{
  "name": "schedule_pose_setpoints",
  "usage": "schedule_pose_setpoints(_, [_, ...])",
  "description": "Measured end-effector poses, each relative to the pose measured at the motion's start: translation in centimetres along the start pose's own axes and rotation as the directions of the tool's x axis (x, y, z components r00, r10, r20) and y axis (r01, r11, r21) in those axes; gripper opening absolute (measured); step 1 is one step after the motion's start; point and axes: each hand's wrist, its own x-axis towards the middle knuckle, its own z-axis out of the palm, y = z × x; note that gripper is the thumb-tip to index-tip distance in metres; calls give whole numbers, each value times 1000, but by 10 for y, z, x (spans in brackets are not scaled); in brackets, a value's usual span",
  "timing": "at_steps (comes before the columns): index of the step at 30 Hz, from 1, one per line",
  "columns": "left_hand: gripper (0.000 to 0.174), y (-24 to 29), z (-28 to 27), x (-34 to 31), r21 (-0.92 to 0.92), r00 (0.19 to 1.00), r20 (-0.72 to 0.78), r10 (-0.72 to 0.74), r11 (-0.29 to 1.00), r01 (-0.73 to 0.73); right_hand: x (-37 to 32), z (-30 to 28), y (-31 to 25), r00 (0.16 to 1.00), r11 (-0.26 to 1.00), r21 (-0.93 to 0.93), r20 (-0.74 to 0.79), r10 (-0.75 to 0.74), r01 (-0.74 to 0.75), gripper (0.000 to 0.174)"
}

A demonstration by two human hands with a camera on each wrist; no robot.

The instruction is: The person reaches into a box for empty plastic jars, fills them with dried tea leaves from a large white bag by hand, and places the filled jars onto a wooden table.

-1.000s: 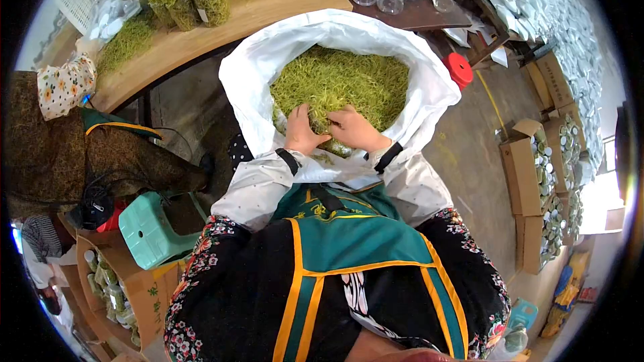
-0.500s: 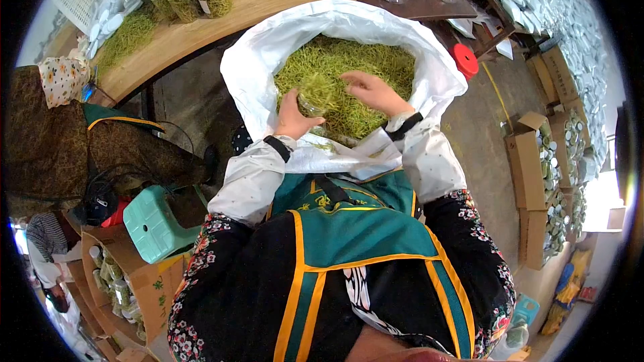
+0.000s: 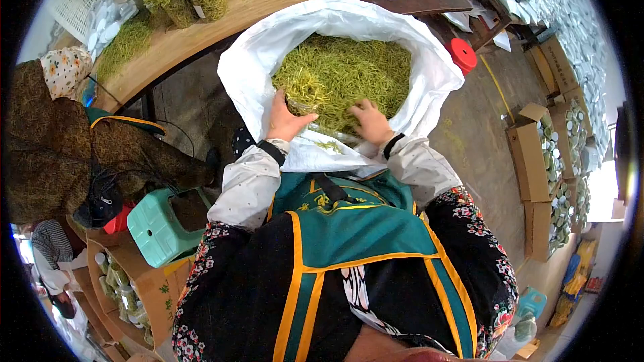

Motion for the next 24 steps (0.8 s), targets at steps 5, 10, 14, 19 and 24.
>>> schedule_pose_setpoints(5, [102, -13, 17, -2, 19, 1000, -3, 6, 1000, -6, 17, -19, 29, 968, 958, 213, -120, 219, -190, 54])
schedule_pose_setpoints(10, [116, -8, 30, -4, 276, 995, 96, -1, 961, -26, 33, -85, -31, 917, 943, 324, -349, 191, -73, 54])
schedule_pose_setpoints(14, [109, 2, 39, -3, 216, 992, 116, 40, 974, -65, 29, -93, -81, 959, 947, 296, -281, -41, 127, 53])
schedule_pose_setpoints(19, [98, 8, 46, -4, -63, 984, 102, 145, 988, -139, 23, -99, -104, 949, 951, 145, -201, -243, 274, 54])
schedule_pose_setpoints(24, [86, -27, 64, 9, -53, 944, 224, 240, 971, -234, 29, -126, -109, 880, 844, 253, -91, -466, 473, 61])
